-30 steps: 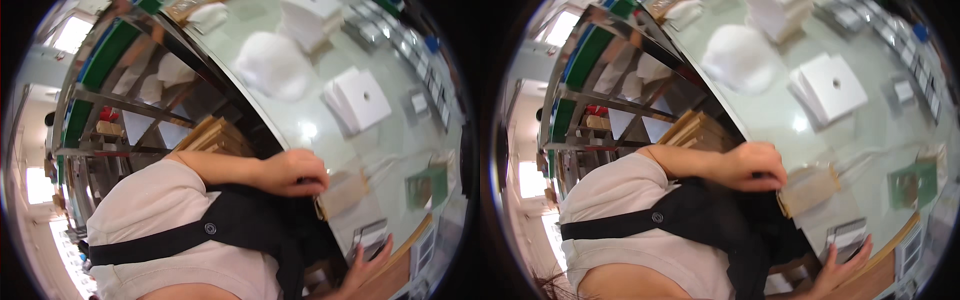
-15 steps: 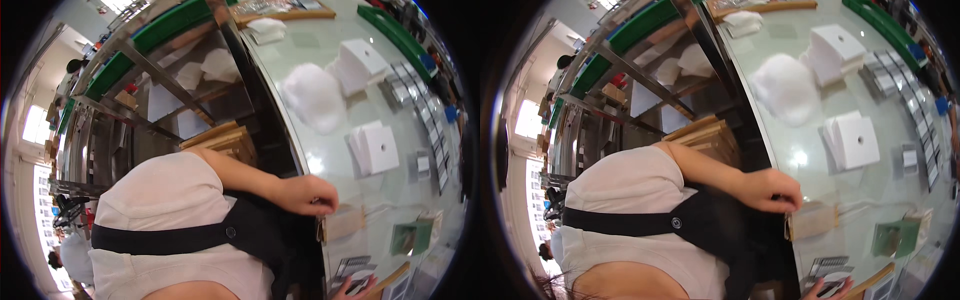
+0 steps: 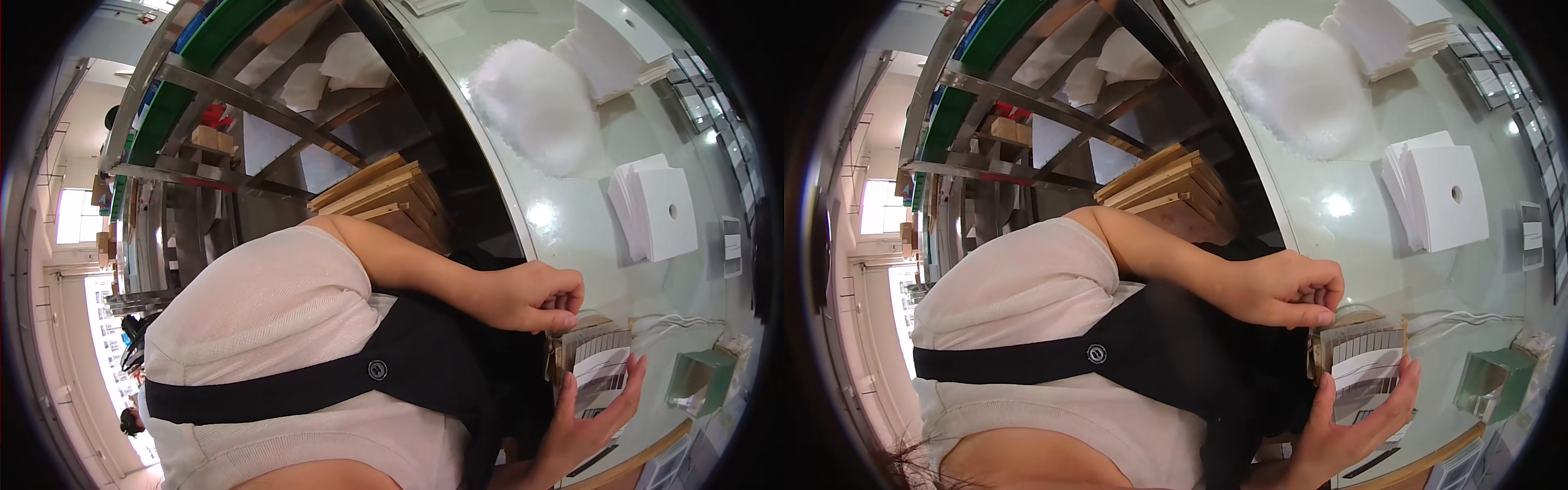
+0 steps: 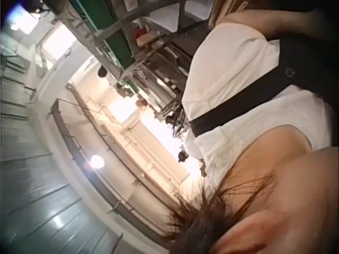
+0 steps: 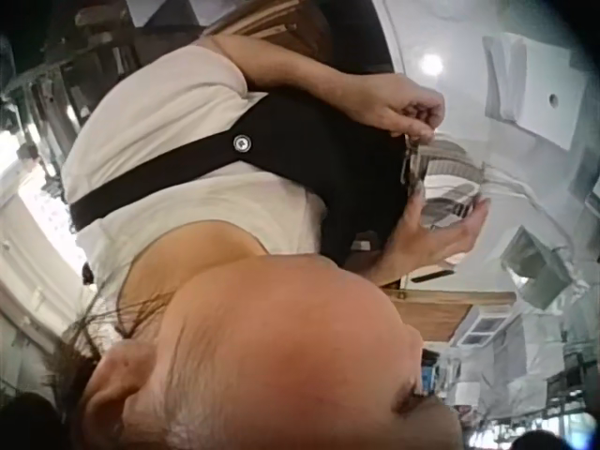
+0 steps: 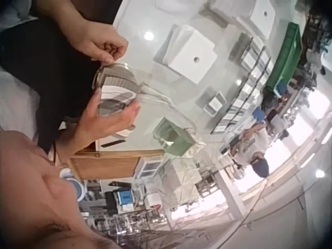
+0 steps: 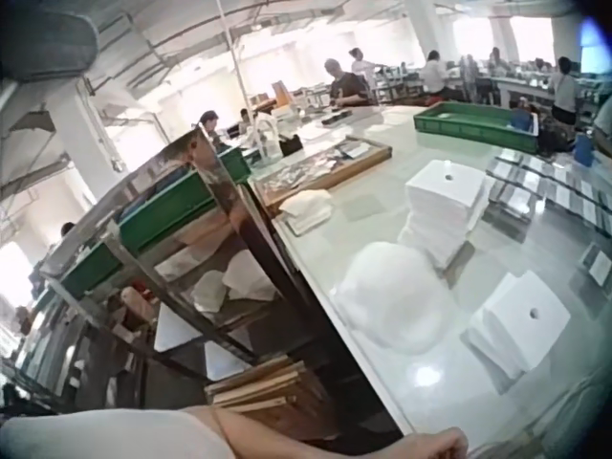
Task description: Assembling small solar panels by layering solar cells with protective and backing sheets.
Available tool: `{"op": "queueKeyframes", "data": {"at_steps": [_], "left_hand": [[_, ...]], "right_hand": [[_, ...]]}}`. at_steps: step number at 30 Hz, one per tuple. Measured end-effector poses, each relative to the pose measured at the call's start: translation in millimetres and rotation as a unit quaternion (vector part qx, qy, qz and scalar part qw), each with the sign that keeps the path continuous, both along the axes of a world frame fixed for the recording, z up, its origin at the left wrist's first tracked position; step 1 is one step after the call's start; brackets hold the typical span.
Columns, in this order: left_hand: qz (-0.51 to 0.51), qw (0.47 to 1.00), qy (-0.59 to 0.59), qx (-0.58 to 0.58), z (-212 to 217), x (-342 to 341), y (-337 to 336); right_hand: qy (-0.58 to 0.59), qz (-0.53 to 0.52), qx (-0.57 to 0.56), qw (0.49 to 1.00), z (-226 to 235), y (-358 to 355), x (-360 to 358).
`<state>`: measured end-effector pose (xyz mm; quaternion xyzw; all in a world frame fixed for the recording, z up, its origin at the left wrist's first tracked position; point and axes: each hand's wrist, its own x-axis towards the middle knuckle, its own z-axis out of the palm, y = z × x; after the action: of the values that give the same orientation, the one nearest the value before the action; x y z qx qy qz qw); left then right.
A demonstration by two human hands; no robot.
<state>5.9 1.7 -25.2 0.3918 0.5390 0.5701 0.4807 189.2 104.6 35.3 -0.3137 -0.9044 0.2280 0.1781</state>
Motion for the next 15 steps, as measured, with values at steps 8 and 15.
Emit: {"op": "queueKeyframes", "data": {"at_steps": [8,15], "left_hand": [[-0.001,0.999,0.032,0.035,-2,0,3],[-0.014,1.0,0.011,-0.007,3,1,8]], "right_hand": [[-0.016,0.012,0.039,0.999,-9,7,-4],[0.153,-0.18,-0.305,0.923,-34,39,30]]}}
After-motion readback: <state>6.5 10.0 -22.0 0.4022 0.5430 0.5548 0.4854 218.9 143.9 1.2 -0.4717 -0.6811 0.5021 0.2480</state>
